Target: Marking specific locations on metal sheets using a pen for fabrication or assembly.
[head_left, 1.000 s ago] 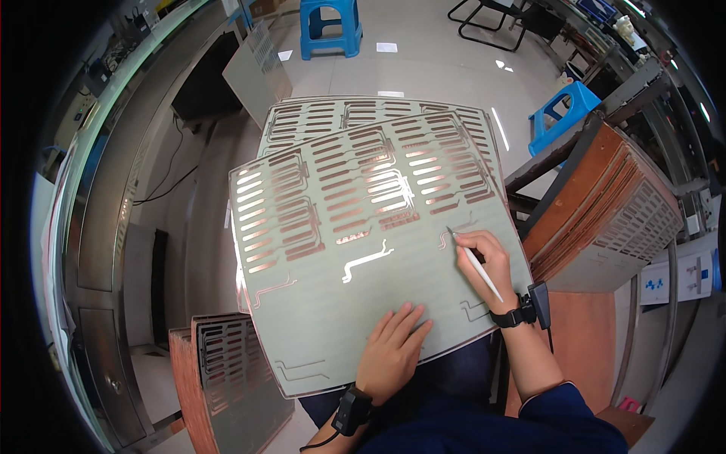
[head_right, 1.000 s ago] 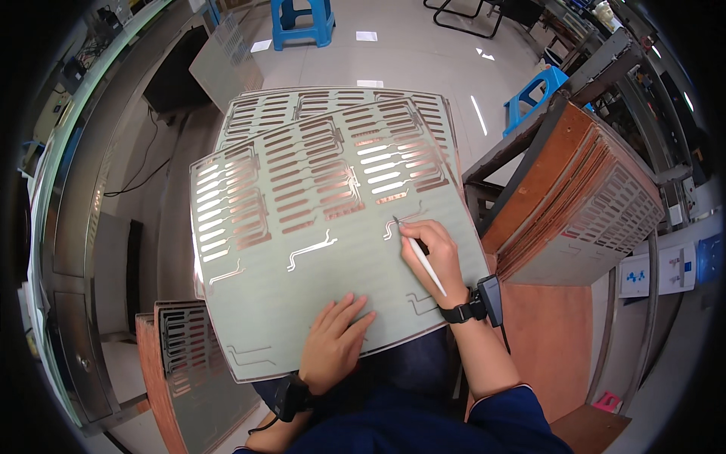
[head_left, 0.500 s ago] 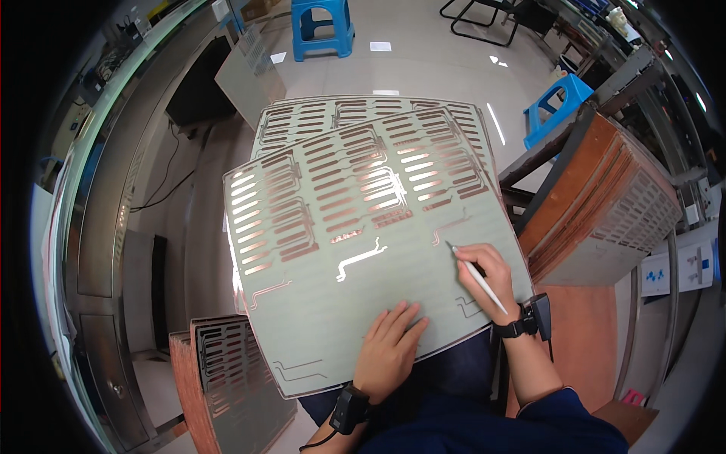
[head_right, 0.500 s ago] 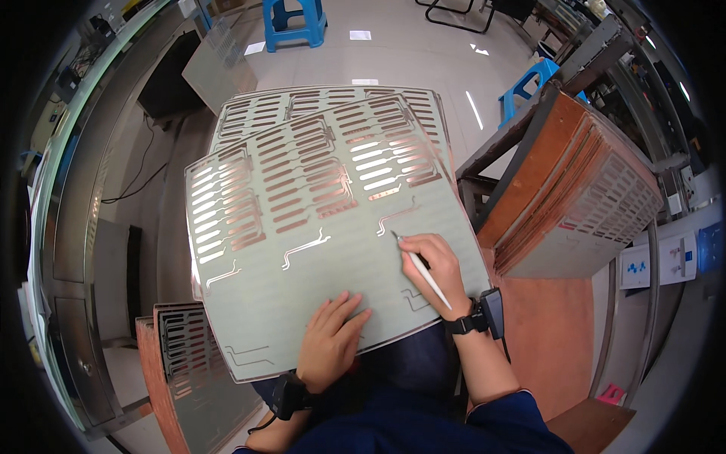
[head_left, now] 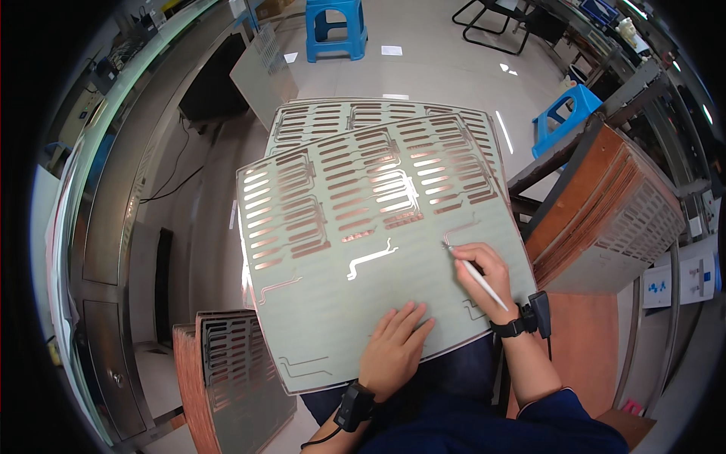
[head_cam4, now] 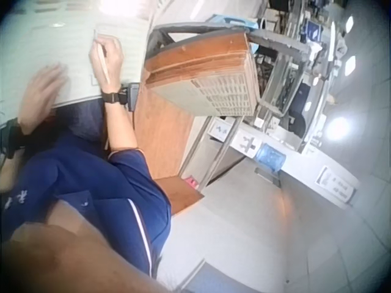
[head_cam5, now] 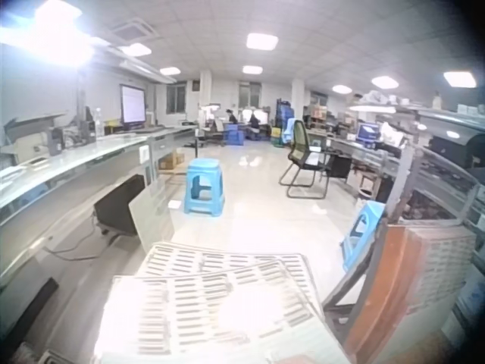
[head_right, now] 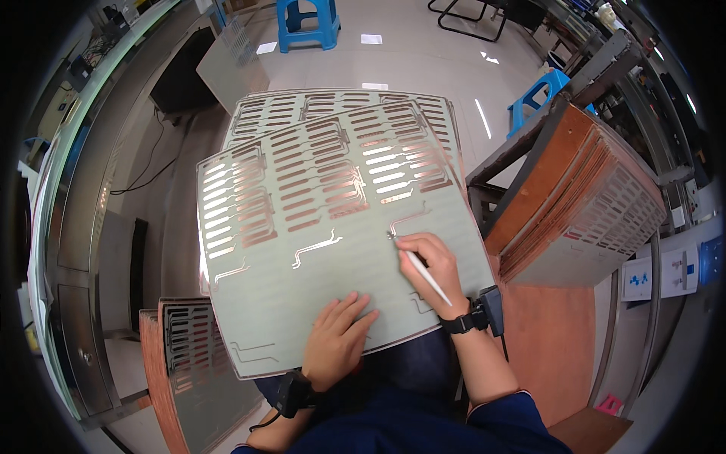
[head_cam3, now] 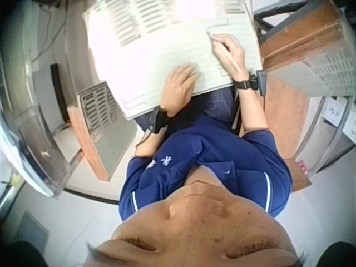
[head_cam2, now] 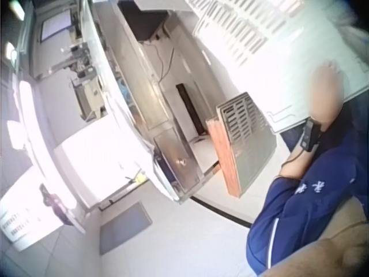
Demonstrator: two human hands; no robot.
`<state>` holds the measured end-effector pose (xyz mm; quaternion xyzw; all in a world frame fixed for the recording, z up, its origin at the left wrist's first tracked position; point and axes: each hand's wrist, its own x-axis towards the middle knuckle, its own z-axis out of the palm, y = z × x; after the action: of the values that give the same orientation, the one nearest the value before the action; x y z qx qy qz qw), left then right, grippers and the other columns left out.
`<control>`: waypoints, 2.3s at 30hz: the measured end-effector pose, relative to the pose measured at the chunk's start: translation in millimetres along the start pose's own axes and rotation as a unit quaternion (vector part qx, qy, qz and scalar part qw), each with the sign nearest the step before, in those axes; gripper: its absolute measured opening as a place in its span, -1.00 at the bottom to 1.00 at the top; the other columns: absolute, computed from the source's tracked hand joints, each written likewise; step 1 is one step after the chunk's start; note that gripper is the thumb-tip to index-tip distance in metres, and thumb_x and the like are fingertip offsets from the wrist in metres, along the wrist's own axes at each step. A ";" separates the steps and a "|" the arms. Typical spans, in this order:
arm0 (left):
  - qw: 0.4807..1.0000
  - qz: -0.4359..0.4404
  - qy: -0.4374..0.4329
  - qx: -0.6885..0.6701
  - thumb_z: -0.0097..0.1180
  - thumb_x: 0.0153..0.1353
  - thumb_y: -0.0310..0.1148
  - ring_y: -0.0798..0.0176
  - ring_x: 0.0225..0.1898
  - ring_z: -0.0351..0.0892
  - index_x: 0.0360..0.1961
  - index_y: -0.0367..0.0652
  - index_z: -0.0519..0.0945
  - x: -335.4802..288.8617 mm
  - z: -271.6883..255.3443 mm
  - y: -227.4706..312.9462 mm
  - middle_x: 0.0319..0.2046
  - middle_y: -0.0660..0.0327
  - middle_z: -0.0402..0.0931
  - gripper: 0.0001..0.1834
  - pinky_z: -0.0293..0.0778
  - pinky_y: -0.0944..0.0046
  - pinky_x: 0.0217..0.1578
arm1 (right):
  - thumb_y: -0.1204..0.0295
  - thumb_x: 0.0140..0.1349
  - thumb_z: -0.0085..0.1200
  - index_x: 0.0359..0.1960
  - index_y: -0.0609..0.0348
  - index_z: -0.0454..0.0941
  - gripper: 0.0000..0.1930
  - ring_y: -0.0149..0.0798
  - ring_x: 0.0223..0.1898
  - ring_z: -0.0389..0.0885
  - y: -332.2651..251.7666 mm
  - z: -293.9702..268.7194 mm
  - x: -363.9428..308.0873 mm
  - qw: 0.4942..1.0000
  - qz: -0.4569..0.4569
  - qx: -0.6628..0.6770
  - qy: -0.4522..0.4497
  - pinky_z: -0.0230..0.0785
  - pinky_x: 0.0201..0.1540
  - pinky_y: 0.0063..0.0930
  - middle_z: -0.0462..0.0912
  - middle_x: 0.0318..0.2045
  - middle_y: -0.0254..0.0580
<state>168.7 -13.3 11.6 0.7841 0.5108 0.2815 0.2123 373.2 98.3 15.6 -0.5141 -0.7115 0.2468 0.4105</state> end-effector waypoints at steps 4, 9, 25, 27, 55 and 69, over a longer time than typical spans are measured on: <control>1.000 0.000 0.002 -0.008 0.20 0.17 -0.52 0.07 0.32 0.41 0.08 -0.07 0.63 -0.1 0.3 0.8 0.22 0.17 0.50 -0.59 0.32 -0.05 0.30 | 0.65 0.10 0.25 -0.22 0.25 0.67 -0.81 -0.09 -0.16 0.70 -9.5 16.7 8.8 0.998 -0.054 0.006 -0.036 0.54 -0.08 -0.33 0.72 -0.21 -0.09; 1.000 0.000 -0.001 -0.013 0.20 0.16 -0.52 0.07 0.33 0.41 0.09 -0.07 0.63 -0.1 -0.8 0.3 0.23 0.17 0.49 -0.58 0.31 -0.04 0.31 | 0.65 0.10 0.25 -0.22 0.25 0.68 -0.81 -0.08 -0.17 0.70 -2.6 25.3 21.2 0.999 -0.031 0.008 -0.019 0.54 -0.07 -0.33 0.72 -0.22 -0.08; 0.999 0.006 0.019 -0.026 0.21 0.14 -0.55 0.03 0.30 0.43 0.07 -0.10 0.64 -0.6 -3.0 -0.2 0.19 0.14 0.51 -0.58 0.33 0.01 0.29 | 0.65 0.08 0.24 -0.26 0.25 0.68 -0.83 -0.10 -0.17 0.70 -12.5 18.5 7.5 0.995 -0.036 0.022 -0.088 0.54 -0.10 -0.36 0.73 -0.22 -0.11; 0.999 0.009 0.029 -0.029 0.22 0.13 -0.56 0.03 0.27 0.45 0.05 -0.12 0.64 -2.2 -1.8 -1.5 0.16 0.14 0.53 -0.59 0.36 0.02 0.26 | 0.65 0.08 0.24 -0.27 0.23 0.68 -0.83 -0.12 -0.17 0.70 -18.8 20.9 -9.7 0.992 -0.057 0.023 -0.112 0.54 -0.11 -0.35 0.73 -0.21 -0.11; 0.992 -0.036 0.121 0.006 0.22 0.16 -0.51 -0.02 0.20 0.51 -0.02 -0.19 0.66 -58.1 -26.2 -19.0 0.09 0.09 0.57 -0.68 0.37 -0.03 0.24 | 0.62 0.08 0.28 -0.22 0.20 0.67 -0.79 -0.10 -0.13 0.66 -58.4 69.6 -28.3 0.972 -0.095 0.073 -0.202 0.50 -0.05 -0.30 0.72 -0.17 -0.13; 0.985 -0.047 0.167 -0.017 0.27 0.02 -0.58 -0.01 0.10 0.57 -0.14 -0.24 0.68 -90.1 -43.9 -31.2 -0.01 0.13 0.60 -0.69 0.49 0.03 0.07 | 0.56 0.03 0.34 -0.18 0.13 0.68 -0.73 -0.16 -0.13 0.66 -86.1 93.0 -45.3 0.939 -0.177 0.070 -0.285 0.41 0.06 -0.31 0.72 -0.12 -0.21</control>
<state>89.7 -82.2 4.9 0.6977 0.5703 0.4069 0.1500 255.8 32.5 16.8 -0.2577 -0.8594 0.3551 0.2625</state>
